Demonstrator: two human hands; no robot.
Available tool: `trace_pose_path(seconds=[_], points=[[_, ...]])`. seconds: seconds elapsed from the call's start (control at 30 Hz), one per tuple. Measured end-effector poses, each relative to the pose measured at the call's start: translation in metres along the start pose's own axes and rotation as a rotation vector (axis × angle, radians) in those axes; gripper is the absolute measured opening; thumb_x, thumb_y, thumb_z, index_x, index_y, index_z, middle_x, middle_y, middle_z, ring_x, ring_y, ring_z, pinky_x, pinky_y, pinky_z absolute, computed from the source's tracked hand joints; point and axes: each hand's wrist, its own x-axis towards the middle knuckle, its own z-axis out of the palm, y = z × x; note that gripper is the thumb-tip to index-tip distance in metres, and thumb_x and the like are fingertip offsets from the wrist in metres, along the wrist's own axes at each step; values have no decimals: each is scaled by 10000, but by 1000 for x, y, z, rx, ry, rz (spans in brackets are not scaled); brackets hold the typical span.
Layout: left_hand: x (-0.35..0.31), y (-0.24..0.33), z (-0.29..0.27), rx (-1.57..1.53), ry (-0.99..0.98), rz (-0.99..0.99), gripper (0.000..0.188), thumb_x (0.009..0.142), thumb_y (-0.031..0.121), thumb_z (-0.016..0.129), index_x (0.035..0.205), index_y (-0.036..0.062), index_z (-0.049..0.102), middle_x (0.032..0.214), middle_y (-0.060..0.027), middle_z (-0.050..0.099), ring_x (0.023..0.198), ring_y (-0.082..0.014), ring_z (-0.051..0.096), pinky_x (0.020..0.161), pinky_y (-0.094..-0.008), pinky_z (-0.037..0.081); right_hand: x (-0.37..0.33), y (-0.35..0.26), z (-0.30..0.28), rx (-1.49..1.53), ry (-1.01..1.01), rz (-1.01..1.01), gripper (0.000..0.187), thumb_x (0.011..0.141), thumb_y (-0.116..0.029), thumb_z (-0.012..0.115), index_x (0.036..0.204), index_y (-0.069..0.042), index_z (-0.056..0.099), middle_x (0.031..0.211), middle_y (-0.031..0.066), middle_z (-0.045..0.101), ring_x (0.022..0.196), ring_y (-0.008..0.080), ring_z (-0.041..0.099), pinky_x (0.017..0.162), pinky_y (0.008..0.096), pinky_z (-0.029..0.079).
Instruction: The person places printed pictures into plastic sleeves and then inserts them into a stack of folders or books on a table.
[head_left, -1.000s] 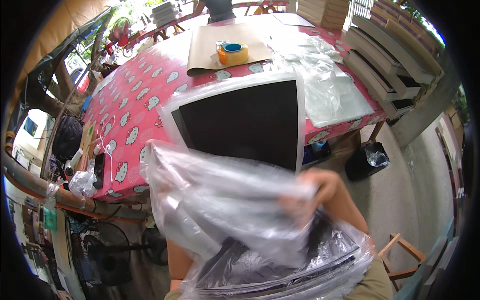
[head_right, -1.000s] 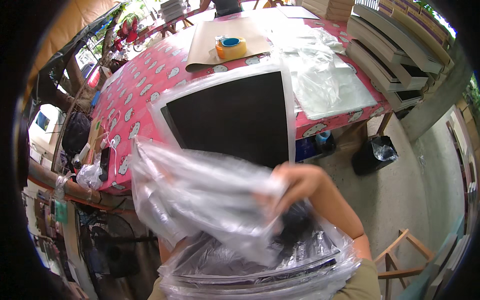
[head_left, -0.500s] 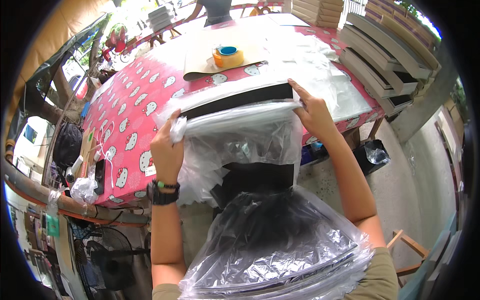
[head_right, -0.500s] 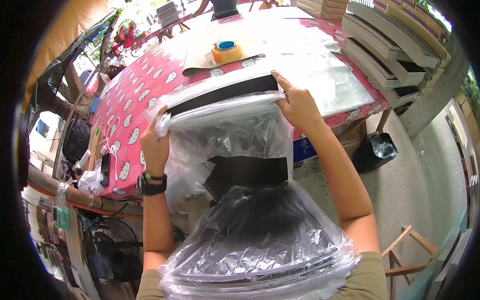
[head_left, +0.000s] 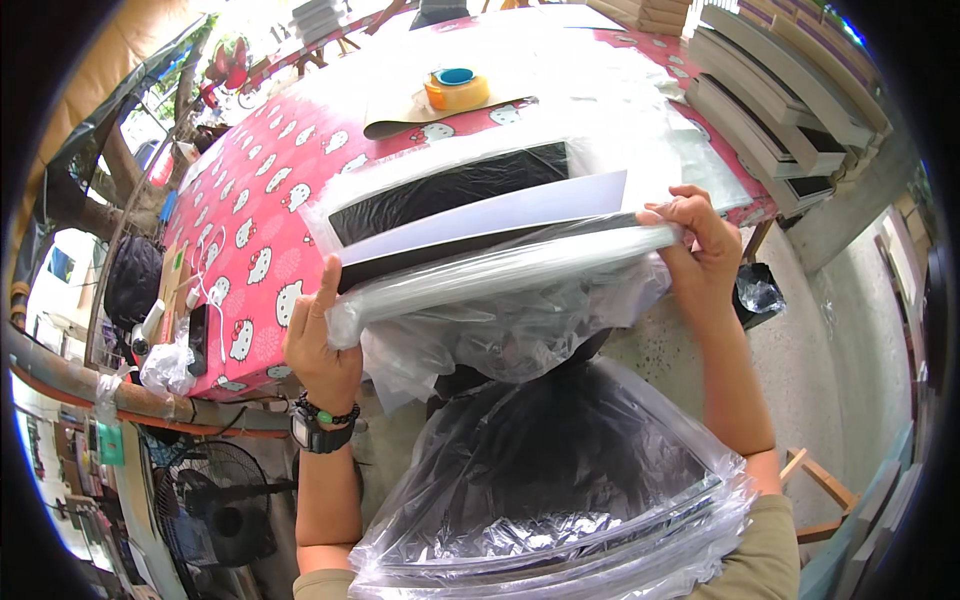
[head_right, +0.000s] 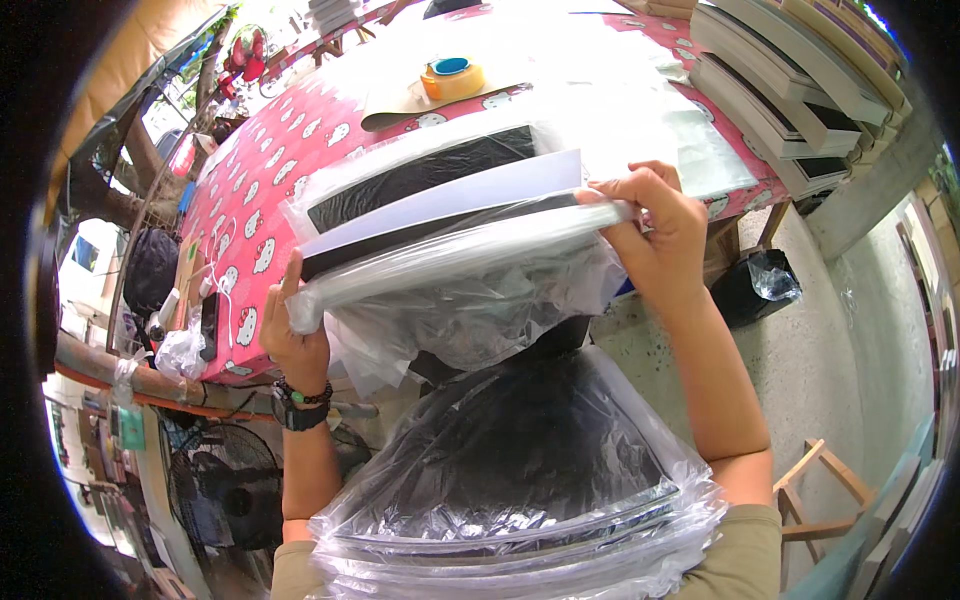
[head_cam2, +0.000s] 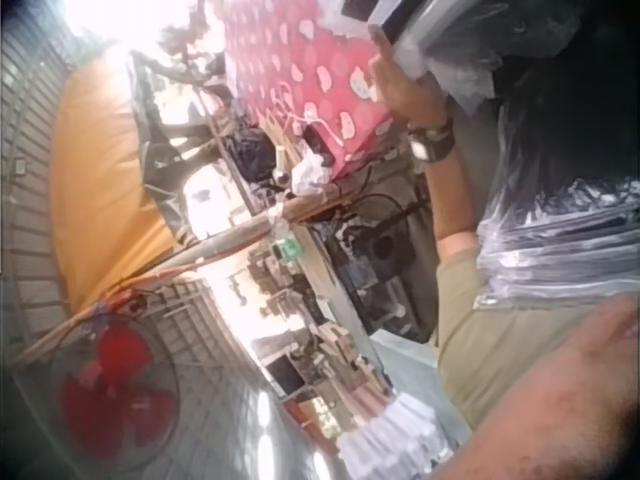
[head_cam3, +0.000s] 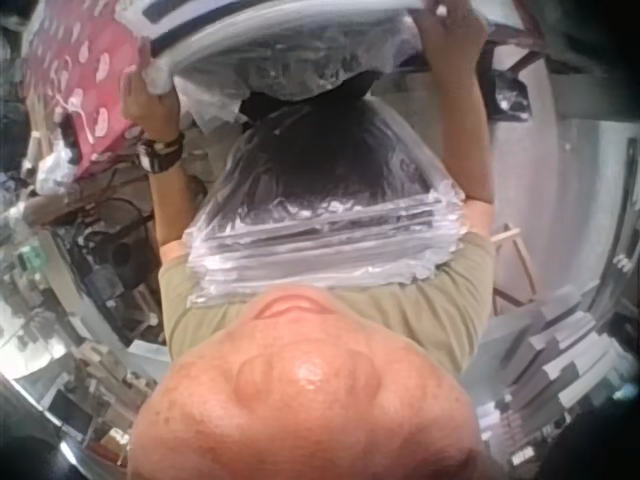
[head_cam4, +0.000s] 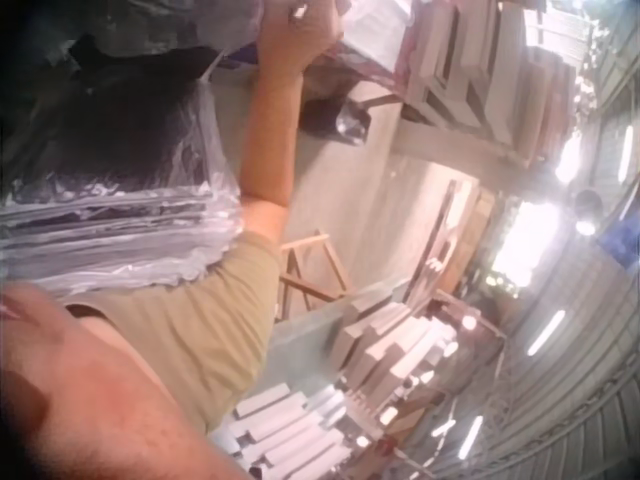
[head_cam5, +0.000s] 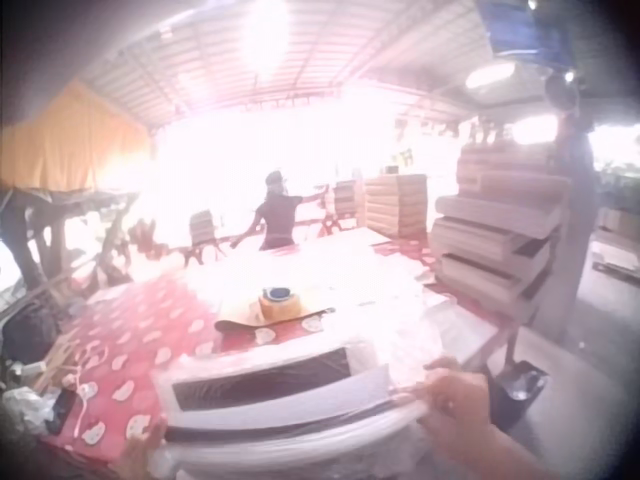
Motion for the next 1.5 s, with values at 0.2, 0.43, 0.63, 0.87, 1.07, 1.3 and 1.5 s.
trace_pose_path(seconds=[0.2, 0.43, 0.63, 0.87, 1.07, 1.3, 1.5], points=[[25, 13, -61, -539, -425, -703, 177, 714, 98, 644, 858, -5, 634, 598, -22, 521, 501, -90, 446, 463, -216, 344, 15, -20, -38, 835, -460, 980, 106, 738, -107, 643, 698, -47, 565, 595, -48, 505, 524, 23, 429, 487, 158, 312], [-10, -19, -49, -1105, -888, -1162, 209, 756, 168, 624, 867, -1, 570, 785, -40, 595, 677, -87, 548, 566, -213, 419, -39, 7, -16, 929, -678, 1212, 182, 748, -105, 652, 892, -18, 583, 781, 36, 598, 686, 79, 560, 619, 212, 453], [-149, -50, 24, -1173, -715, -1399, 208, 808, 125, 590, 975, 49, 493, 758, -4, 547, 658, -95, 540, 575, -244, 448, -140, 54, -1, 881, -570, 1303, 164, 821, -143, 539, 944, -35, 551, 710, 6, 558, 539, 32, 443, 415, 163, 309], [-308, -57, 106, -193, -547, -1274, 336, 727, 139, 567, 992, 3, 414, 834, -228, 555, 777, -356, 561, 683, -435, 421, -268, 122, 83, 0, -243, 927, 192, 856, -211, 486, 954, -46, 491, 685, 101, 554, 613, 208, 543, 603, 334, 445], [-261, -48, 108, 148, -768, -1208, 430, 704, 233, 596, 1023, 17, 404, 896, -243, 572, 858, -397, 549, 718, -451, 411, -275, 139, 100, -519, -343, 1079, 197, 811, -189, 492, 958, -58, 496, 824, 188, 595, 775, 368, 576, 646, 417, 446], [-159, -130, -7, -680, 347, -1060, 220, 854, 39, 457, 1073, 16, 440, 699, -7, 443, 519, -24, 366, 412, -153, 301, -93, 51, 14, 575, -515, 860, 194, 804, -136, 535, 956, -16, 543, 852, 69, 615, 775, 161, 574, 665, 303, 451], [-9, -22, -48, -1181, 453, -782, 262, 865, 120, 480, 1099, 17, 421, 633, 4, 370, 449, -43, 307, 377, -167, 236, -93, 1, 60, 1045, -1488, 422, 410, 857, -287, 499, 1184, -40, 478, 1157, 116, 518, 1048, 216, 484, 910, 318, 353]])
